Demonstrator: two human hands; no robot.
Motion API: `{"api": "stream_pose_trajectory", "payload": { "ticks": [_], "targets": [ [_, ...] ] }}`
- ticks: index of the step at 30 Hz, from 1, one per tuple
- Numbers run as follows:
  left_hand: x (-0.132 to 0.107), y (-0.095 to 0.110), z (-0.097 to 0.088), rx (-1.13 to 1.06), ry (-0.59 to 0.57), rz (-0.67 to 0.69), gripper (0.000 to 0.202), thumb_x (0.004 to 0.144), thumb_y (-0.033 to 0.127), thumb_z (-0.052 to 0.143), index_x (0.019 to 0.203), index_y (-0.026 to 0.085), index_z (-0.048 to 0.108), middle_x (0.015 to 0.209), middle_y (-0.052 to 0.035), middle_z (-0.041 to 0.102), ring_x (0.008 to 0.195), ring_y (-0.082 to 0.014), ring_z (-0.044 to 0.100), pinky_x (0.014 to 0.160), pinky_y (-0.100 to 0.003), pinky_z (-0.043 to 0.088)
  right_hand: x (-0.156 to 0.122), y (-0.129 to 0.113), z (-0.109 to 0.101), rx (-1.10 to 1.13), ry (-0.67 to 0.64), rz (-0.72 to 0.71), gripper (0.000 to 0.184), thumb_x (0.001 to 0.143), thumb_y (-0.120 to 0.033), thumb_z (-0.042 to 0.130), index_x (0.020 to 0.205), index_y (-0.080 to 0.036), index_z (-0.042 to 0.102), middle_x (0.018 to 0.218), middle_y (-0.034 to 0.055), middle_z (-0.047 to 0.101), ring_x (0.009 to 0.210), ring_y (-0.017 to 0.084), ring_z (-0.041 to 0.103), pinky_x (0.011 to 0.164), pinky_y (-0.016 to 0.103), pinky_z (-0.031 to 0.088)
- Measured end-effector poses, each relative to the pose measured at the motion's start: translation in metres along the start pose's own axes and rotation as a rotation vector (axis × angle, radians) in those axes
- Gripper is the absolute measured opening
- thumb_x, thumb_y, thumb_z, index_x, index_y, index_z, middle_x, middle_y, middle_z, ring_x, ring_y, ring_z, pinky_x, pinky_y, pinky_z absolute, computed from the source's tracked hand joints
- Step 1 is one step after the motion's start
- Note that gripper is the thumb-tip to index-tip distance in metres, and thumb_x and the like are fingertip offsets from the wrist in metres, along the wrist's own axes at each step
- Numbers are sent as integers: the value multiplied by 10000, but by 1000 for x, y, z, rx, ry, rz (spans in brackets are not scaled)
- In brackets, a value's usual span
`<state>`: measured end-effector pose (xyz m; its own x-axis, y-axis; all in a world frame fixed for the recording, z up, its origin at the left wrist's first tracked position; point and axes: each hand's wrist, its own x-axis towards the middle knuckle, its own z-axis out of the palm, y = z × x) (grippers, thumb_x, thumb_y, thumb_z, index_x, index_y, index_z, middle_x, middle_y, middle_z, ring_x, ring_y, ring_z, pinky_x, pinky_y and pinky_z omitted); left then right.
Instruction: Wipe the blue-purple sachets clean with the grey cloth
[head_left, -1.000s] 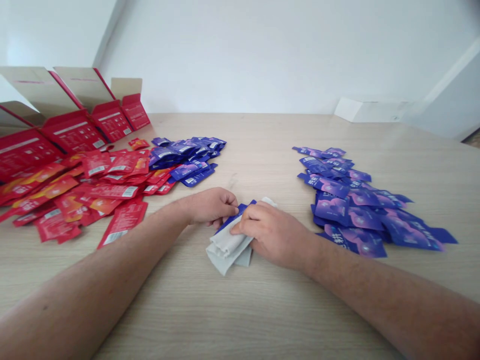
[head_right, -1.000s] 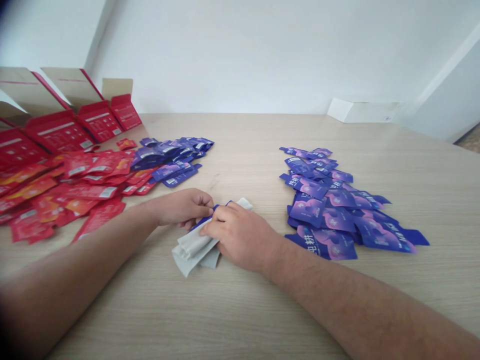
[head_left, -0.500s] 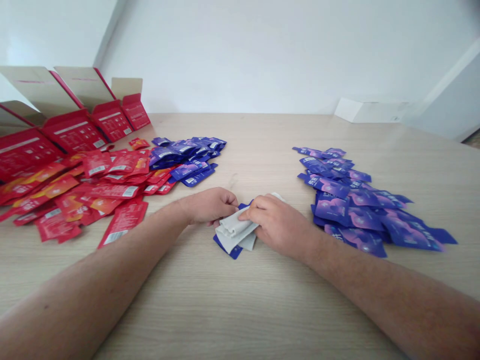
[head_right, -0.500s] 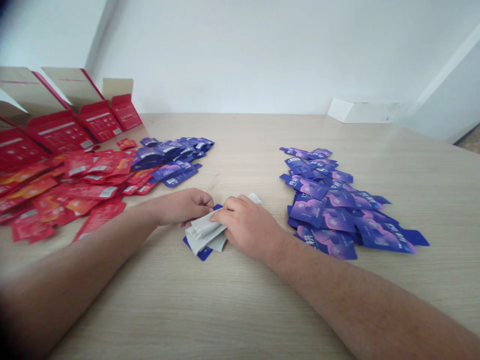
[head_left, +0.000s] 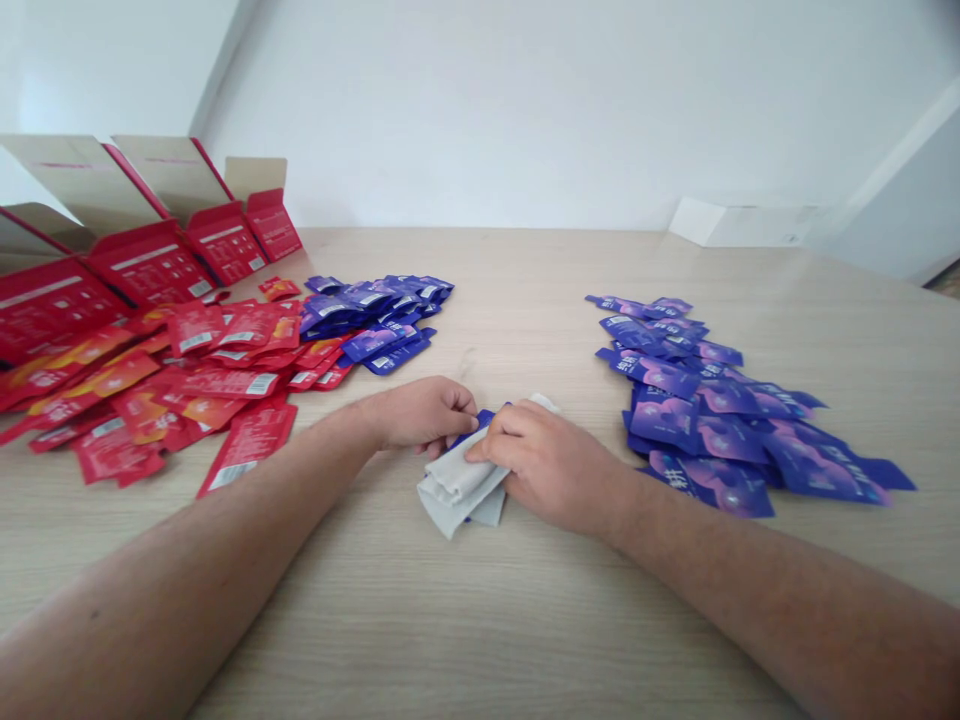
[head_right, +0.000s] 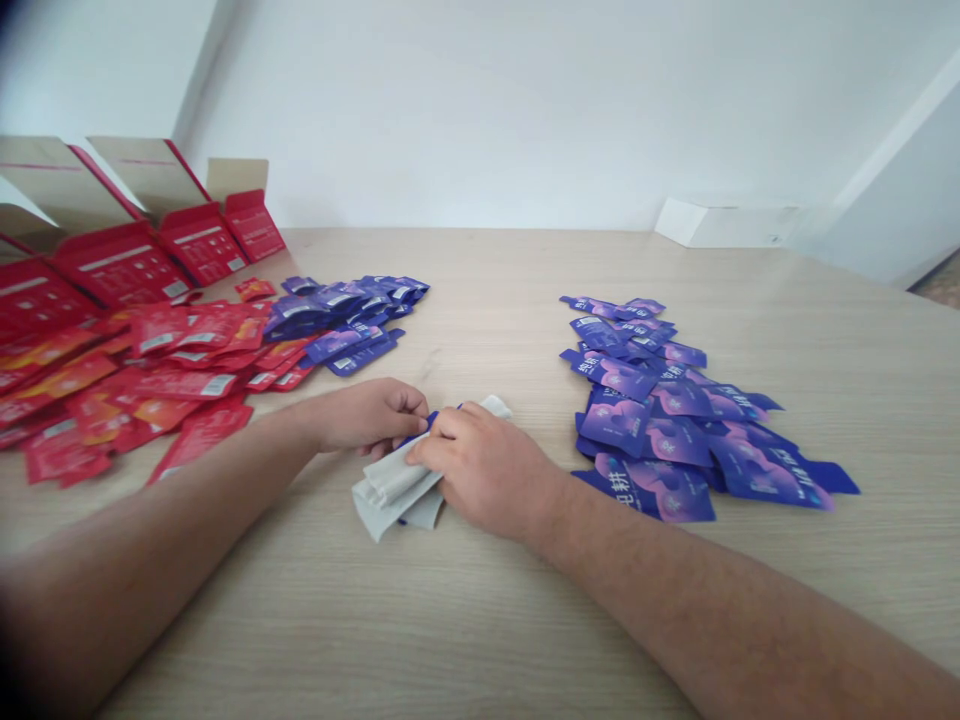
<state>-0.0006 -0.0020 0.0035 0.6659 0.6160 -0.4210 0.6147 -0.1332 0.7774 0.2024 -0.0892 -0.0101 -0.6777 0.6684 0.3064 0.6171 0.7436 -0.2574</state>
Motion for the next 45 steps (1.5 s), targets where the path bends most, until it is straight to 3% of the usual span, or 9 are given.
{"api": "stream_pose_trajectory", "payload": {
  "ticks": [8,13,19,25,30,36,42,45],
  "targets": [
    [1,-3,0,-4,20,-2,141,801,322,552,787,185,580,522,60,519,396,-80,468,327,-174,319,0,4,-1,-27,15,68,319,832,-80,578,1109,-213,663,1004,63,599,983,207,516,891,352,416],
    [0,-1,0,8,-4,-7,182,812,361,559,767,184,562,530,49,541,398,-85,488,331,-178,322,0,-1,-1,-12,-17,-24,294,845,-110,584,1108,-216,662,1012,57,606,962,201,519,869,341,421],
    [2,-3,0,-14,14,0,129,792,316,562,766,189,570,523,57,520,399,-83,475,327,-175,321,0,2,-1,-25,21,66,300,831,-95,597,1098,-213,665,998,60,599,971,203,520,886,351,419],
    [0,-1,0,6,-1,-13,176,814,361,557,770,191,559,526,50,542,392,-87,484,328,-179,326,0,-3,2,-10,-14,-29,312,845,-102,574,1118,-223,662,1013,55,605,961,200,518,857,337,424],
    [0,-2,0,-8,4,3,142,797,324,555,774,184,568,537,54,527,403,-79,473,331,-175,327,0,1,0,-31,11,68,309,841,-111,597,1123,-220,659,1012,59,598,980,201,513,891,350,419],
    [0,0,-1,6,0,-7,199,812,381,563,790,183,566,523,48,538,392,-86,481,334,-180,330,0,-4,1,-8,-28,-41,319,836,-99,582,1118,-225,660,1013,56,605,964,203,514,861,342,423],
    [0,0,0,-10,14,-10,155,790,340,574,773,186,570,536,56,525,403,-80,477,333,-174,326,-1,0,-2,-25,13,62,311,837,-105,593,1120,-215,662,999,65,596,976,207,512,888,356,414],
    [0,0,1,7,11,-14,188,800,371,577,781,184,573,529,54,532,393,-78,473,335,-175,331,-1,-3,1,-1,-1,-4,318,836,-104,592,1124,-219,660,1007,63,601,966,205,512,867,346,418]
  ]
}}
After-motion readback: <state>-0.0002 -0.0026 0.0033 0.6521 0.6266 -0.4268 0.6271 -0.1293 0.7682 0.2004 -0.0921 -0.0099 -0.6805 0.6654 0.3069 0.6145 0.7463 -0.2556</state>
